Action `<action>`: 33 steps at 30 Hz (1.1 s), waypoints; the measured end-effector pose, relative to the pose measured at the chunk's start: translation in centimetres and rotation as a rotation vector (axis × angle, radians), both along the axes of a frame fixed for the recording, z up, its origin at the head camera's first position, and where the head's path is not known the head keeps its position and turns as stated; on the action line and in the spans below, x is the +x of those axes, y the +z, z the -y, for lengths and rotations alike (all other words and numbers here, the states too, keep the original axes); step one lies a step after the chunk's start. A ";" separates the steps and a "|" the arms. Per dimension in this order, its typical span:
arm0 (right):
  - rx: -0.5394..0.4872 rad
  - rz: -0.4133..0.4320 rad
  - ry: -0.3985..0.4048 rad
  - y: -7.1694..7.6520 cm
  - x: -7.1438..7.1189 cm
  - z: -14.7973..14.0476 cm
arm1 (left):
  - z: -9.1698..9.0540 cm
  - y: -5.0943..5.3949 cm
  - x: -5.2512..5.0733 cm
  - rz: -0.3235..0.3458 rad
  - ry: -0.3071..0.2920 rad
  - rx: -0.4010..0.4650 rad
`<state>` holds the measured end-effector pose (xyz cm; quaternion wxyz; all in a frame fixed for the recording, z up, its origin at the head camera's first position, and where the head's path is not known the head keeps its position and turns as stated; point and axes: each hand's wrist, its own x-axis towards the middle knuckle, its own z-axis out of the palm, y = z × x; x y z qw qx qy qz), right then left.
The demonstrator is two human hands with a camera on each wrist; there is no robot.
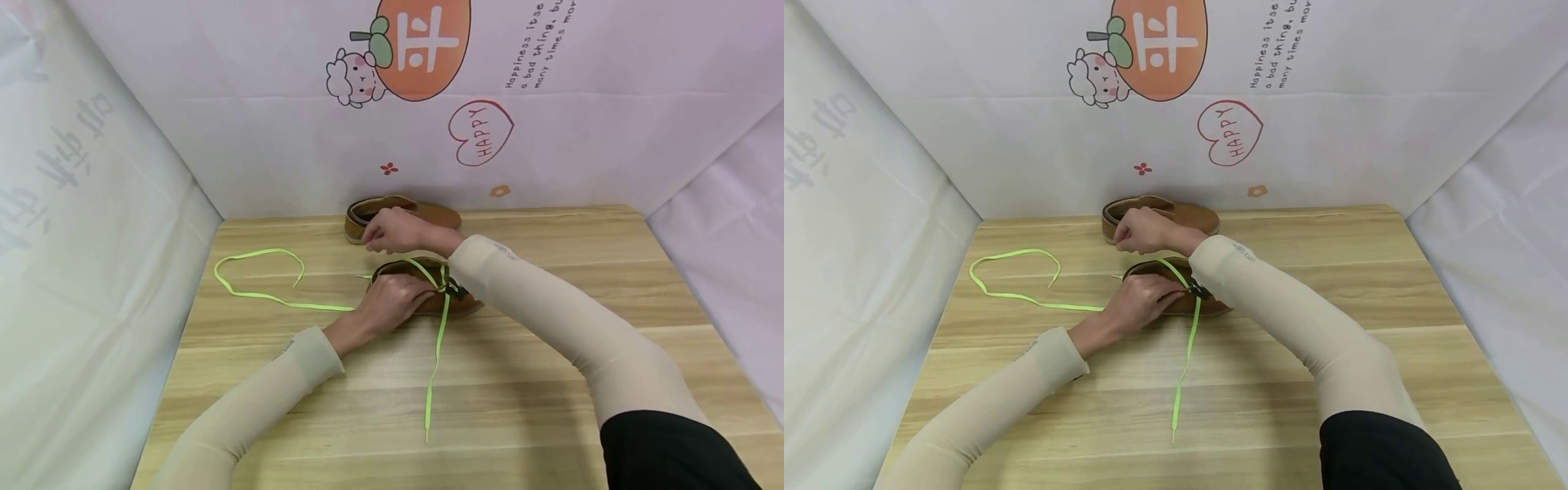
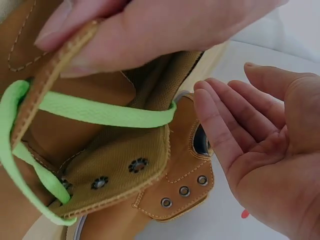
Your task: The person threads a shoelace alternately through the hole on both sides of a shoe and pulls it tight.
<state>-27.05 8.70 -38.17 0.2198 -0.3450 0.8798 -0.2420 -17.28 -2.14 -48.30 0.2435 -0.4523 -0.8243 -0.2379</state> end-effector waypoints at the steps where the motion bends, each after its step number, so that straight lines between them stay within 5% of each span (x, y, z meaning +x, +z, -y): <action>1: -0.011 -0.007 0.001 0.1 0.1 -0.2 | 0.0 0.0 0.0 0.005 0.001 -0.001; 9: -0.084 -0.038 -0.002 0.9 1.1 -2.1 | 0.1 -0.1 -0.2 0.012 0.004 0.002; 17: -0.094 -0.160 0.003 1.6 2.7 -4.8 | -0.2 0.1 -0.3 0.039 -0.005 0.032; 25: -0.165 -0.171 -0.001 2.1 5.8 -8.4 | -0.2 0.1 -0.3 0.069 -0.006 0.040; 33: -0.180 -0.171 0.169 0.8 10.0 -10.6 | 0.0 -0.1 -0.3 0.121 0.002 0.035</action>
